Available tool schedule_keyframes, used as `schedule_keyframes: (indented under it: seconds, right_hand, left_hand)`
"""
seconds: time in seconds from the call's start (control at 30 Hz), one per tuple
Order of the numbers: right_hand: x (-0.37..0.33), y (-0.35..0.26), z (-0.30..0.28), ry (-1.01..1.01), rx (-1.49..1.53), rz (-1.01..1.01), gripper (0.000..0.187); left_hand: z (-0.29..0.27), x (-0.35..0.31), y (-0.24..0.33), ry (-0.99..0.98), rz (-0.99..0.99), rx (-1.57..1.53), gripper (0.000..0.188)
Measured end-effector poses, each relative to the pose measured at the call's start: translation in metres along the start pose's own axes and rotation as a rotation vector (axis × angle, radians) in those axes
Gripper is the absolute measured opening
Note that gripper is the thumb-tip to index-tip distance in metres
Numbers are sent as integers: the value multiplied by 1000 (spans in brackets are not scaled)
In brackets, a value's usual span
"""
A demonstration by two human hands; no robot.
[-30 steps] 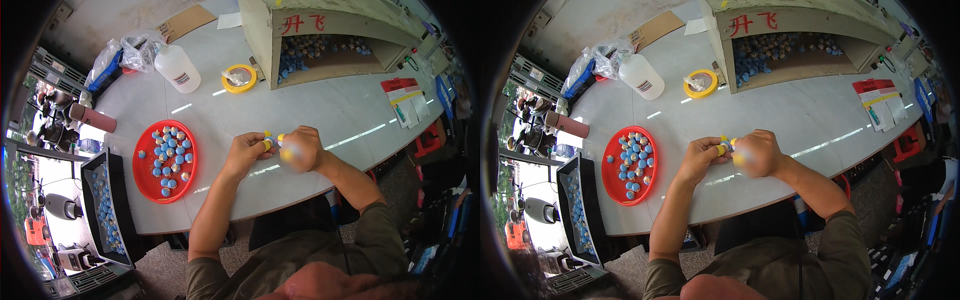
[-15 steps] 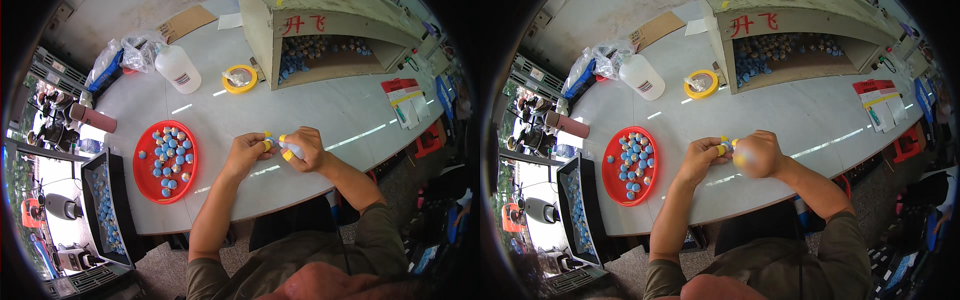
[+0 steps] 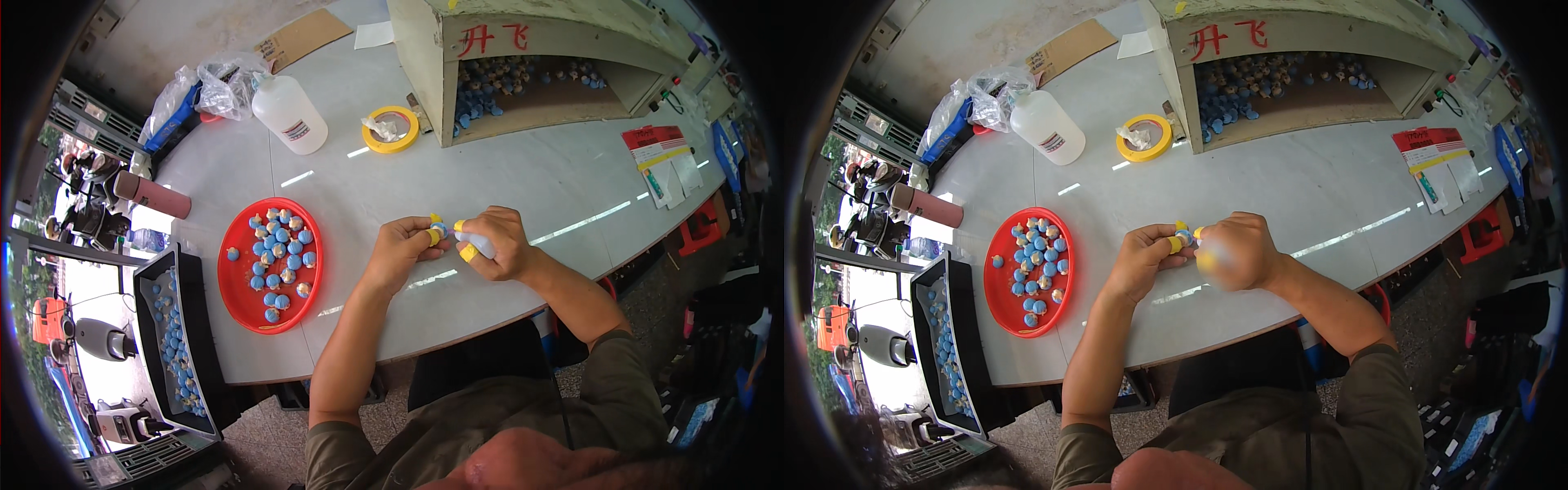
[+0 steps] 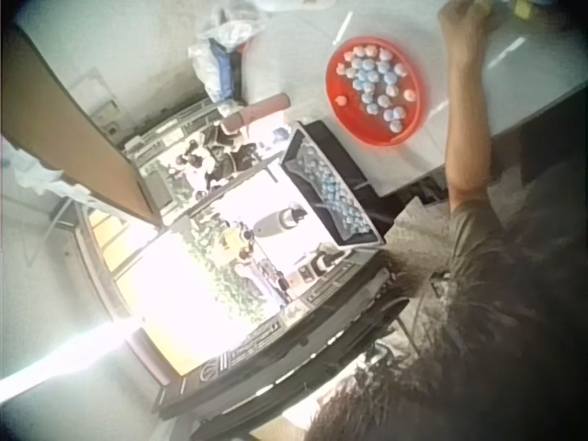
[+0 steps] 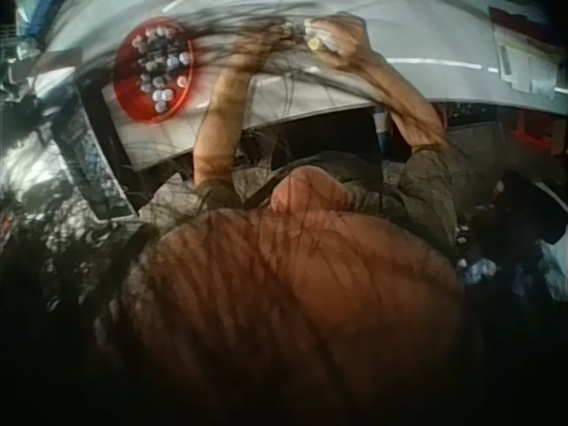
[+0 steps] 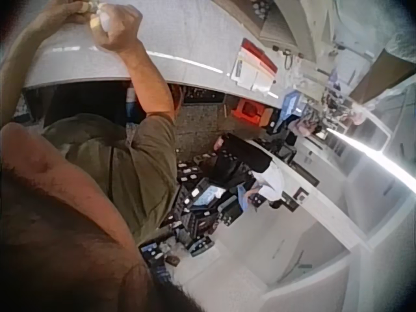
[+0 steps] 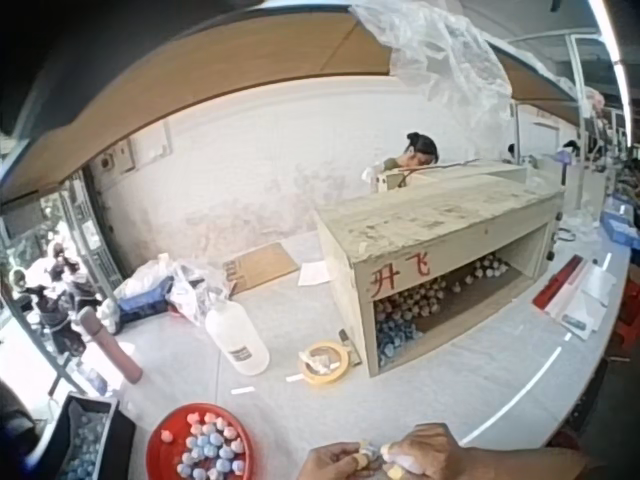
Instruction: The person repeatedly picks small blue spherical objects from a wooden box, applies a substance from a small bottle, and presses them together with yellow foam pieces. The assembled items are placed into a red tray on the table.
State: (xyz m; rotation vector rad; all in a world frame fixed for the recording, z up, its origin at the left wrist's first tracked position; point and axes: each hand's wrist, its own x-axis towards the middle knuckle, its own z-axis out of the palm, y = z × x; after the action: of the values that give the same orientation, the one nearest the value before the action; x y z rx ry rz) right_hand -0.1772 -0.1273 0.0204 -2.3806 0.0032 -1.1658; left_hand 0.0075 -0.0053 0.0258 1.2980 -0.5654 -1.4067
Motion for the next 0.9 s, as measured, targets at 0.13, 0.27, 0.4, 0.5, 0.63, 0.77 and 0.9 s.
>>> schedule_keyframes:
  seconds: [0.13,0.27,0.4,0.5,0.63,0.77,0.9]
  right_hand:
    - [-2,-2,-7,120,114,134,26]
    - [-5,-3,-6,229,193,256,25]
    - [-4,-4,-9,200,165,279,25]
    - [0,-1,-6,167,107,167,25]
    - [4,-4,-1,94,54,69,23]
    - [5,-5,0,88,53,70,24]
    - [1,-2,0,60,45,98,25]
  left_hand:
    - [-3,1,-2,-1,-7,-6,31]
    - [-6,1,0,-15,-21,-69,30]
    - [-12,3,-2,-35,-25,-149,29]
    - [-16,5,-3,-60,-33,-187,28]
    - [-10,3,0,-65,-17,-134,29]
    - [-10,3,-1,-67,-16,-110,28]
    - [-7,2,-1,-60,-13,-96,29]
